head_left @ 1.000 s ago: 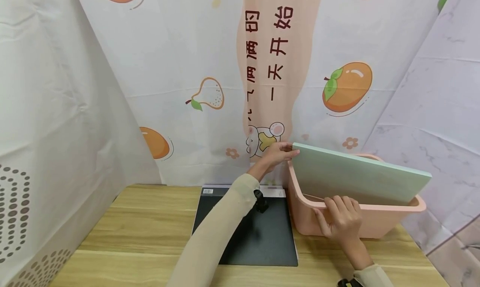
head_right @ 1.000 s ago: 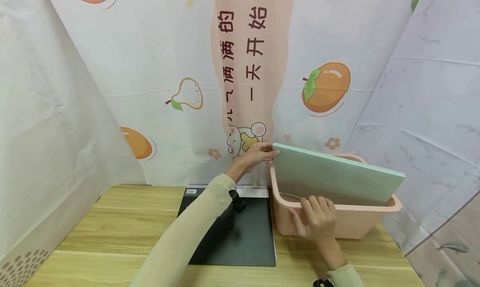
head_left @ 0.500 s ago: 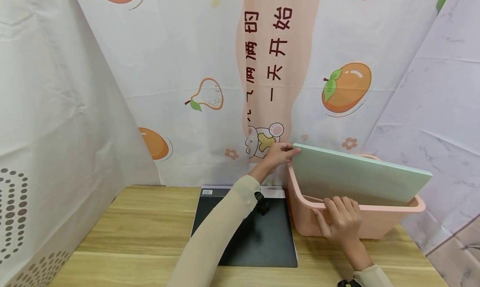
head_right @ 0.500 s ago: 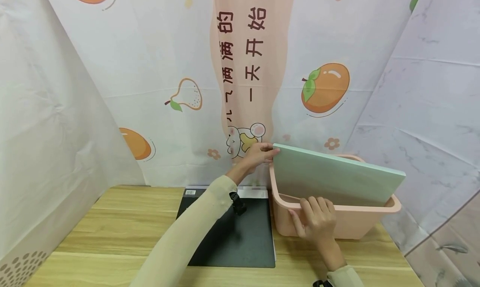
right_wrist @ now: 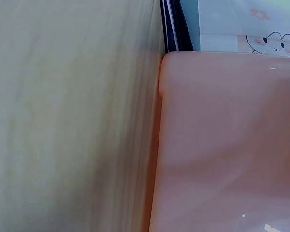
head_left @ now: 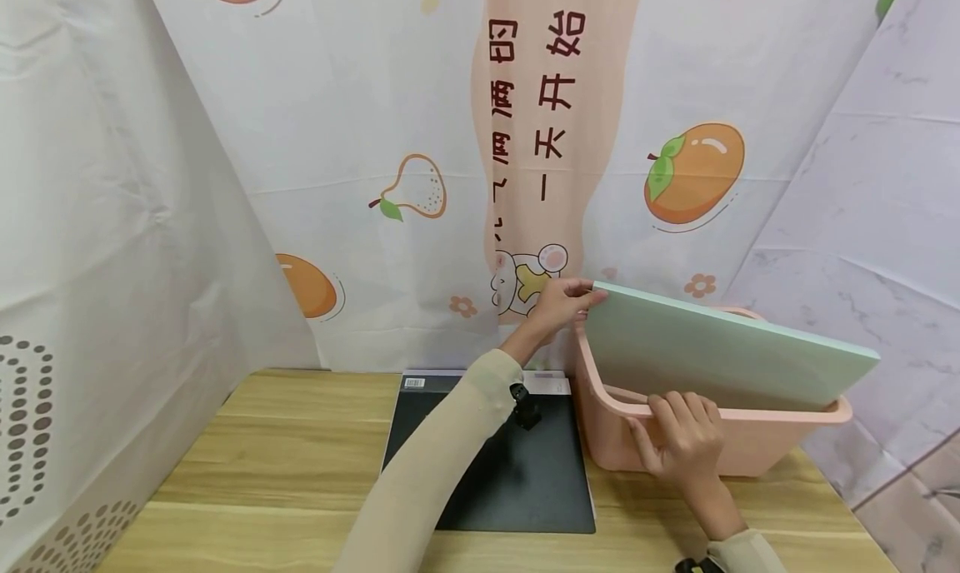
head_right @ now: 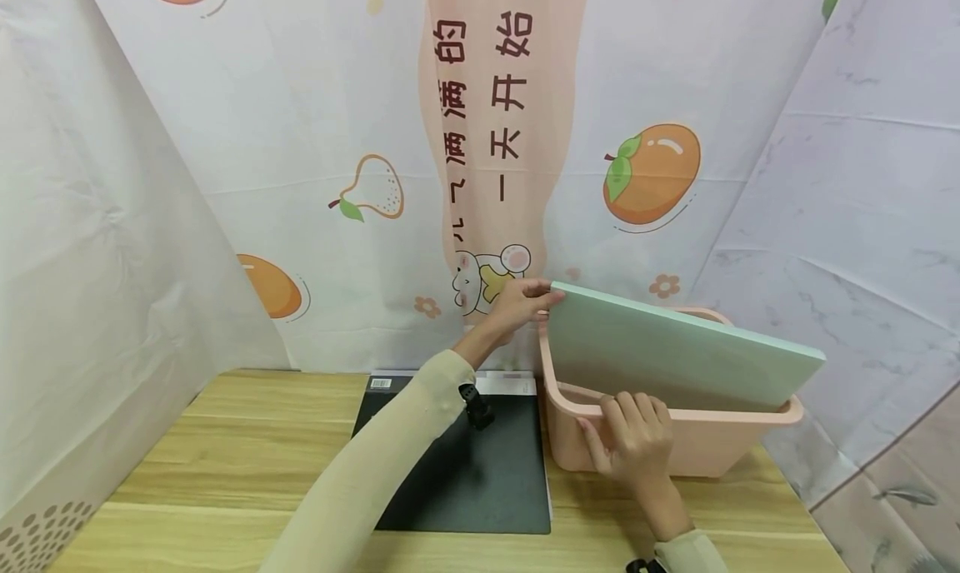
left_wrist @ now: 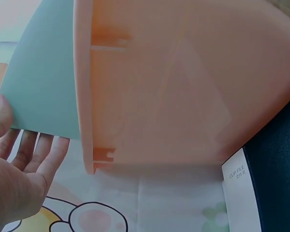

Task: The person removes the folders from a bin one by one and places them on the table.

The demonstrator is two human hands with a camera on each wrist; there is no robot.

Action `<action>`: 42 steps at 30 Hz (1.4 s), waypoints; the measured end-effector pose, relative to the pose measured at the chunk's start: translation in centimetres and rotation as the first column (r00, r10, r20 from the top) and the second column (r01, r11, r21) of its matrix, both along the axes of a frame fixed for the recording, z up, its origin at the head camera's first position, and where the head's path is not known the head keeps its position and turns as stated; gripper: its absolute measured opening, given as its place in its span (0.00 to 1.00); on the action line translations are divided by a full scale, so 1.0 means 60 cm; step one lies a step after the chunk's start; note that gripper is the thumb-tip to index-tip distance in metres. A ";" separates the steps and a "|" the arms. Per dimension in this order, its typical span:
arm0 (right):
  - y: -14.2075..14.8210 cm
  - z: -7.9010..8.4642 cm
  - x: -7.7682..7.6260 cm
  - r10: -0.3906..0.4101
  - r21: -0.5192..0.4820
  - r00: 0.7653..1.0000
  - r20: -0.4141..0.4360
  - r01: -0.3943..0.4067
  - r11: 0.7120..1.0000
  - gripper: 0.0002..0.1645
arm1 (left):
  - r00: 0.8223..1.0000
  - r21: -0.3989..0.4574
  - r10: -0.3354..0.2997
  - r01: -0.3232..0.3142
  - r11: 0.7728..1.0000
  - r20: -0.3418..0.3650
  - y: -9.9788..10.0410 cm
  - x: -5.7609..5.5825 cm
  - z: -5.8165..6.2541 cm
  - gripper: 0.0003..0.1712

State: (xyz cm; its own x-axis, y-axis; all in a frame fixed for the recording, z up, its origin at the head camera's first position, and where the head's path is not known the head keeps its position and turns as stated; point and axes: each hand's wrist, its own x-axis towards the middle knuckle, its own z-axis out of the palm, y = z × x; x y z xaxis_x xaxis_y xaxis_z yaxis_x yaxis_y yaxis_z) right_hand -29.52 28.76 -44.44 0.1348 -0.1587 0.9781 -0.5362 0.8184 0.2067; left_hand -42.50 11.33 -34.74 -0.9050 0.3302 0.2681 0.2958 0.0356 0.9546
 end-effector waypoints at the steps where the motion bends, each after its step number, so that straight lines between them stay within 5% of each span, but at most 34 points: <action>1: 0.000 0.000 0.000 0.000 0.000 1.000 0.000 0.000 1.000 0.35 | 1.000 -0.007 -0.007 0.006 1.000 -0.006 -0.001 0.000 0.001 0.18; 19: 0.006 0.001 0.001 -0.004 0.003 1.000 0.014 0.004 1.000 0.35 | 0.993 -0.091 -0.118 0.116 0.989 -0.011 -0.012 0.015 0.033 0.16; 29: 0.005 -0.001 0.000 -0.007 0.003 1.000 0.008 0.007 1.000 0.35 | 0.999 0.008 -0.052 0.052 0.999 0.003 -0.007 0.020 0.032 0.15; 42: 0.006 -0.003 0.001 -0.011 0.003 1.000 0.016 0.010 1.000 0.35 | 0.999 0.021 -0.032 0.032 0.999 -0.006 -0.001 0.025 0.034 0.14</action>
